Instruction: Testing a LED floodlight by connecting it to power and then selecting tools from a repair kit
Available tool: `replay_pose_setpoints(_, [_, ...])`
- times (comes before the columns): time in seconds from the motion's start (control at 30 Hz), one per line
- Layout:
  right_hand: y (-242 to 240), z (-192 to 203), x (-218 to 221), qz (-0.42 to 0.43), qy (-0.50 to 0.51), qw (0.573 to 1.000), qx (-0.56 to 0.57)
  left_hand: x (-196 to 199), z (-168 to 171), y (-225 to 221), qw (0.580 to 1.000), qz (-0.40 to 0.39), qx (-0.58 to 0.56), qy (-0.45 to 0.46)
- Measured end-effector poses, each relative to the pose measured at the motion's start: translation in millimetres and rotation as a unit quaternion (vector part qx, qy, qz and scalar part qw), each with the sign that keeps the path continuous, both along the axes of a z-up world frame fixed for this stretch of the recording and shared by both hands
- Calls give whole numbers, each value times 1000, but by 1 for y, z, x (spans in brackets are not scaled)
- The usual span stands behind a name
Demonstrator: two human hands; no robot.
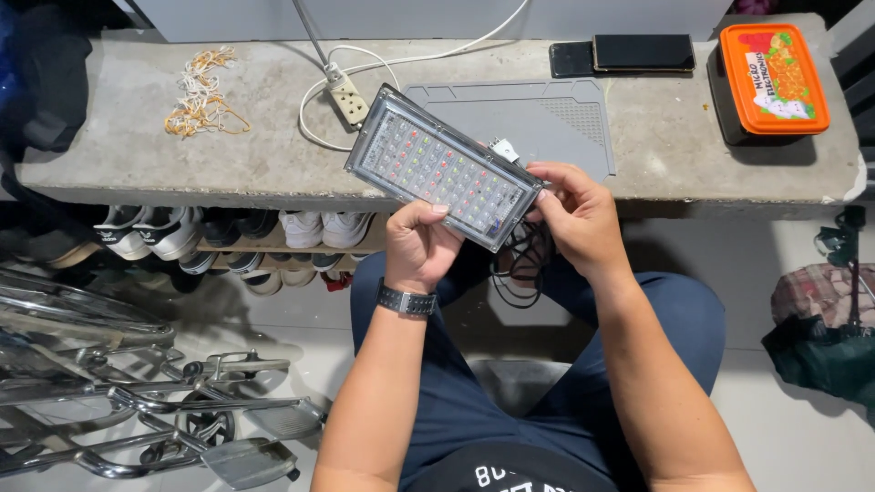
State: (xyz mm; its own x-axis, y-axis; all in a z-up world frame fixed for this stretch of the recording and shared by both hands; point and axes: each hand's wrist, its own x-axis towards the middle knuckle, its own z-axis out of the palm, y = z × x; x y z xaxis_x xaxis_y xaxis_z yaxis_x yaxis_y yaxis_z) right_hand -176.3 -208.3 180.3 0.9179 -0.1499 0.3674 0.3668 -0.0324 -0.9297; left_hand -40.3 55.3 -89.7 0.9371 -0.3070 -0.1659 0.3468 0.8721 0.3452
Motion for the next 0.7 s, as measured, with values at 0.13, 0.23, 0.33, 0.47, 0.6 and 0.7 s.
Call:
replay_pose_setpoints(0.13, [10, 13, -13, 3, 46, 999, 18, -8, 15, -1, 1000, -10, -4, -1])
replay_pose_setpoints(0.23, [9, 6, -18, 12, 57, 994, 92, -16, 18, -1, 1000, -8, 0, 2])
replay_pose_setpoints(0.33, [16, 15, -32, 25, 30, 997, 72, -29, 49, -10, 1000, -4, 0, 1])
replay_pose_setpoints(0.47, [36, 39, -55, 19, 26, 999, -9, -44, 81, -21, 1000, 1, -5, 1])
replay_pose_setpoints(0.6, [37, 36, -57, 14, 19, 1000, 11, -110, 254, -34, 999, -15, -38, 1])
replay_pose_setpoints(0.7, [26, 10, -51, 17, 15, 999, 25, -107, 241, -34, 999, -20, -46, 5])
